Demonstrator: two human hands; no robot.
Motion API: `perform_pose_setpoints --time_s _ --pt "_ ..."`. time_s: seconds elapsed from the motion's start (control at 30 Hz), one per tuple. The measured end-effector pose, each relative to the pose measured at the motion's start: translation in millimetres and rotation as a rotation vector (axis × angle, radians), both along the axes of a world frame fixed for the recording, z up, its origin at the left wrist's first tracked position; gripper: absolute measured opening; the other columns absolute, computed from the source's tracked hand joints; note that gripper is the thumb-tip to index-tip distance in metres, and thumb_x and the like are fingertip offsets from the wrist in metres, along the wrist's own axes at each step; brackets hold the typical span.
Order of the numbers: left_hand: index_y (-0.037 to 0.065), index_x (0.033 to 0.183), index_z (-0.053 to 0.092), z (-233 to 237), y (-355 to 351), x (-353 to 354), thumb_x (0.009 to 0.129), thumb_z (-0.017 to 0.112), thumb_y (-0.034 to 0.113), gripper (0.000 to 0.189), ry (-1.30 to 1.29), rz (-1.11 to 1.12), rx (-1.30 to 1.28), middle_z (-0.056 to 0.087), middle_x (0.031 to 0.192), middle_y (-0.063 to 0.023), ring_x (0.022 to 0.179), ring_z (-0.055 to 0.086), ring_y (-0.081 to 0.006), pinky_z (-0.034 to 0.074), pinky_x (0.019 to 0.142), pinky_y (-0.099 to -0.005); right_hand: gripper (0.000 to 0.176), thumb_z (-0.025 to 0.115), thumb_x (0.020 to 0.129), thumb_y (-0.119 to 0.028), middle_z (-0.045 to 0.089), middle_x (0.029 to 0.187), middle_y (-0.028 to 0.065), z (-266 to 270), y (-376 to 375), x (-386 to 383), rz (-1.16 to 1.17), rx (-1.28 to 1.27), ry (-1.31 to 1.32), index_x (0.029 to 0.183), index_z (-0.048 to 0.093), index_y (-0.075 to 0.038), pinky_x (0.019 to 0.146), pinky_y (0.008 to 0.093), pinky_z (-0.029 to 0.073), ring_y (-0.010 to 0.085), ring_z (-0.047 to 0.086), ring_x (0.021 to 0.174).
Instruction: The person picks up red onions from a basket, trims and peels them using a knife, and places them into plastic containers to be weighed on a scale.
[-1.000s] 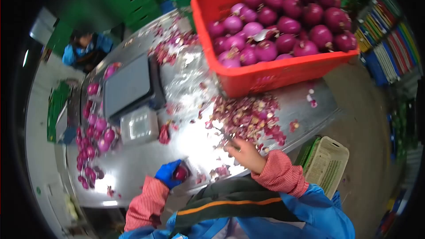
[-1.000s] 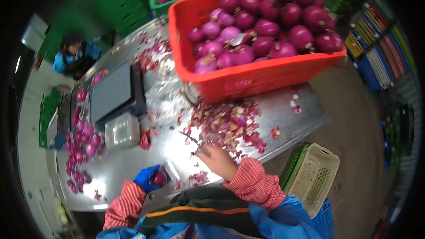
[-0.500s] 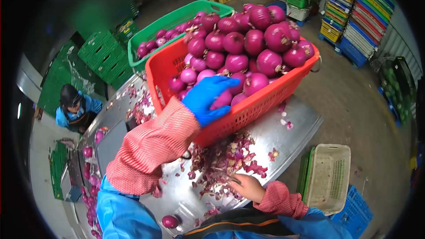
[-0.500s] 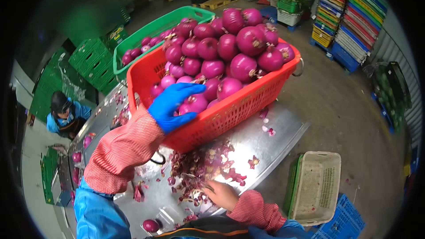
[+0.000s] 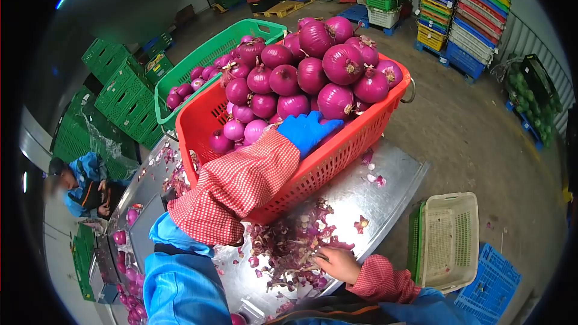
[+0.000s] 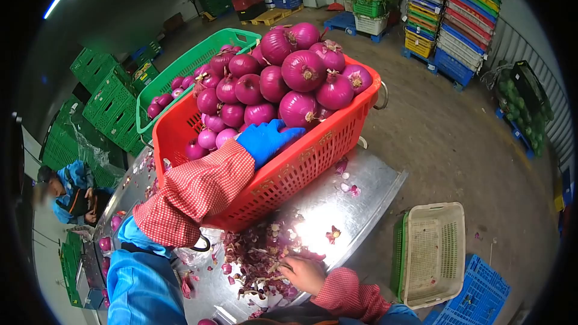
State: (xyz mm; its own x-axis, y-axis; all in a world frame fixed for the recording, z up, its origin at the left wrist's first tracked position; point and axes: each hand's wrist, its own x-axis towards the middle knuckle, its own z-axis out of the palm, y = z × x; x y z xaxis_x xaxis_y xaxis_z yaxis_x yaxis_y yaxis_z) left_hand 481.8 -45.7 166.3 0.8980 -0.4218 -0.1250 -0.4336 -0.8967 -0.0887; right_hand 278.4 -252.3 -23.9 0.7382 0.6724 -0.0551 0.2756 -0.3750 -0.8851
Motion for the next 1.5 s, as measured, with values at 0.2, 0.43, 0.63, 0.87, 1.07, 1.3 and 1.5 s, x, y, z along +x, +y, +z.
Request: perform_pose_setpoints --time_s 0.2,0.43,0.63,0.87,1.07,1.3,1.5 --pt "0.028 0.141 0.044 -5 7 5 0.085 0.065 0.022 0.06 0.007 0.012 -0.094 0.049 0.132 -0.0223 0.111 0.06 -0.0413 0.053 0.09 -0.0491 0.029 0.061 0.093 -0.031 0.067 0.084 0.0183 2 0 -1 0.007 0.005 -0.003 0.099 0.066 -0.003 0.068 0.0449 0.051 0.0378 0.066 0.08" --pt "0.009 0.142 0.04 12 54 -47 0.066 0.085 0.029 0.09 -0.164 0.021 -0.905 0.046 0.138 -0.0182 0.128 0.049 -0.0363 0.042 0.108 -0.0437 0.038 0.059 0.094 -0.038 0.069 0.092 0.0182 3 -8 -2 -0.049 0.011 0.038 0.109 0.067 -0.004 0.074 0.0444 0.053 0.0373 0.067 0.082" --pt "0.008 0.145 0.038 18 67 -158 0.071 0.086 0.028 0.091 0.311 0.32 -1.904 0.047 0.14 -0.0119 0.129 0.05 -0.0273 0.041 0.11 -0.0428 0.023 0.056 0.098 -0.022 0.066 0.08 0.0172 64 -5 19 -0.294 0.301 0.194 0.1 0.066 -0.001 0.068 0.0383 0.05 0.0367 0.065 0.075" --pt "0.009 0.142 0.039 -25 37 -270 0.067 0.089 0.018 0.091 0.062 0.486 -1.935 0.051 0.135 -0.0099 0.125 0.052 -0.0241 0.043 0.107 -0.04 0.025 0.068 0.086 -0.011 0.066 0.097 0.0133 160 25 14 -0.103 0.329 -0.43 0.11 0.064 -0.003 0.068 0.0383 0.052 0.0302 0.067 0.081" --pt "0.003 0.138 0.042 -55 14 -327 0.077 0.08 0.032 0.078 0.272 0.737 -2.272 0.055 0.129 -0.0123 0.12 0.056 -0.0266 0.048 0.103 -0.0422 0.032 0.074 0.079 -0.013 0.065 0.093 0.0124 145 54 -7 0.107 0.476 -0.366 0.109 0.064 -0.006 0.067 0.0395 0.052 0.032 0.067 0.081" --pt "0.005 0.139 0.04 -101 8 -362 0.083 0.074 0.03 0.07 0.353 0.94 -2.482 0.055 0.127 -0.0175 0.111 0.062 -0.0345 0.059 0.085 -0.0496 0.018 0.066 0.091 -0.02 0.068 0.081 0.0147 108 73 -8 0.126 0.319 0.291 0.095 0.063 -0.003 0.067 0.0383 0.052 0.0312 0.069 0.078" --pt "0.004 0.142 0.038 -105 8 -365 0.079 0.078 0.033 0.08 0.143 0.902 -2.37 0.055 0.128 -0.0159 0.113 0.061 -0.0311 0.054 0.095 -0.0467 0.022 0.068 0.082 -0.011 0.065 0.088 0.012 111 48 -14 0.127 0.205 -0.483 0.102 0.062 -0.005 0.068 0.0375 0.053 0.0313 0.066 0.078"
